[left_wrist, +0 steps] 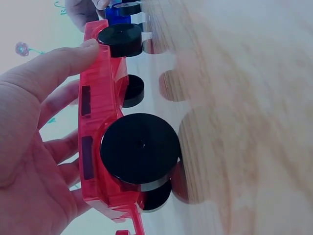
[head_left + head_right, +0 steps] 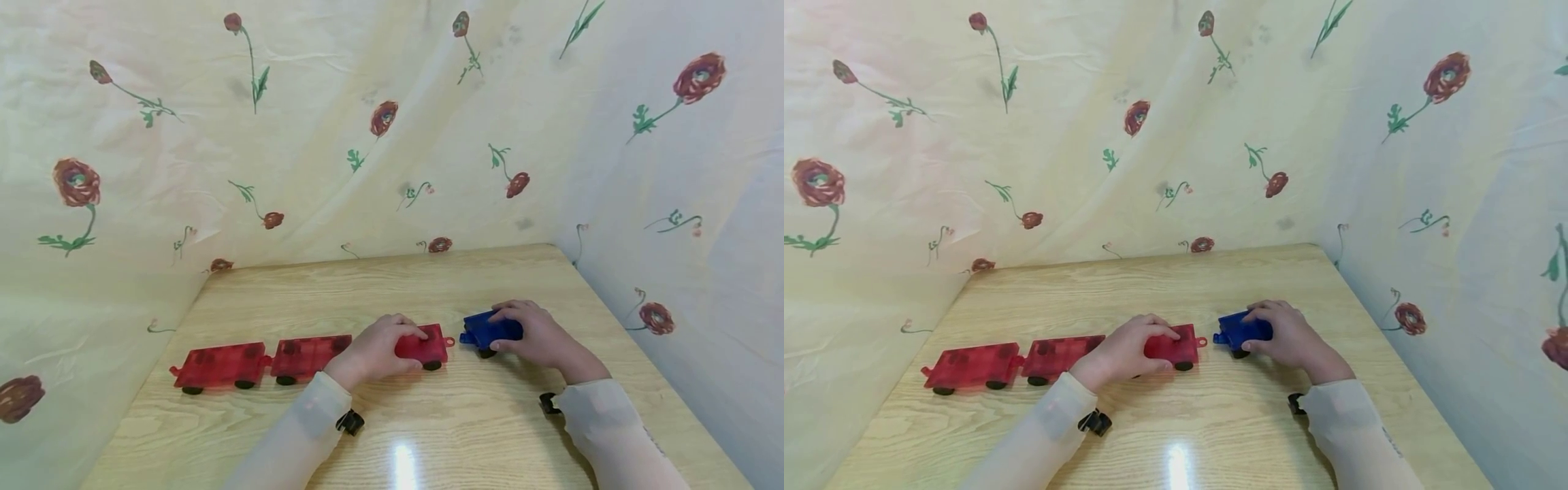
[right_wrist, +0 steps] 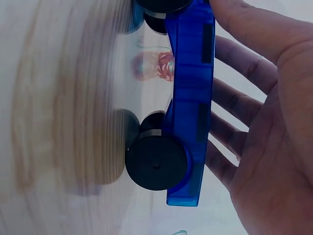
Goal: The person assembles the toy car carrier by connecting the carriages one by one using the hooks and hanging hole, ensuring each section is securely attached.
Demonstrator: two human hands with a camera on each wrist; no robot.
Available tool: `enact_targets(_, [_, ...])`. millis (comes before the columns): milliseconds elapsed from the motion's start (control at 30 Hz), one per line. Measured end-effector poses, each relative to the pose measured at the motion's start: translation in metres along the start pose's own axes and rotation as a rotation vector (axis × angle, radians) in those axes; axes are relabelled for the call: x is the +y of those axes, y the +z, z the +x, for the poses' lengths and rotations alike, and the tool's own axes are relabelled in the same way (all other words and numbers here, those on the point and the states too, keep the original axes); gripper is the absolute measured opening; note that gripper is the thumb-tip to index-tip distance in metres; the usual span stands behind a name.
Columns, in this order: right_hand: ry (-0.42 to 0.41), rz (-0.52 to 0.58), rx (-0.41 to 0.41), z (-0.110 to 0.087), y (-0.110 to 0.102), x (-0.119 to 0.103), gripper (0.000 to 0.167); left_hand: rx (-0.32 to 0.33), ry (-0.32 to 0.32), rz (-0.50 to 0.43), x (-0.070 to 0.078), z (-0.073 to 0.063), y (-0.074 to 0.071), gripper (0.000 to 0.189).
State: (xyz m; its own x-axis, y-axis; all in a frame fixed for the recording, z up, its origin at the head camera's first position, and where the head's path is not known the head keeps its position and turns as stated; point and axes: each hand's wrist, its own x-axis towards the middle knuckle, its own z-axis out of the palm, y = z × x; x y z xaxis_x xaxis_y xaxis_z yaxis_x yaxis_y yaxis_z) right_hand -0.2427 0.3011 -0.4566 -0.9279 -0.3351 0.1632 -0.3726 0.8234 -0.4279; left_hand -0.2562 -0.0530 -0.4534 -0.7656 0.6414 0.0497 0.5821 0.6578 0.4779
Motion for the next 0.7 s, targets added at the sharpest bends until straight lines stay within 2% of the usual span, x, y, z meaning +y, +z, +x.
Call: enact_targets(700, [-0.033, 0.039, 0.001, 0.0043, 0.0065, -0.0009, 0.04, 0.057, 0.015, -0.013, 0.0027, 0.0095, -0.0003, 0.05])
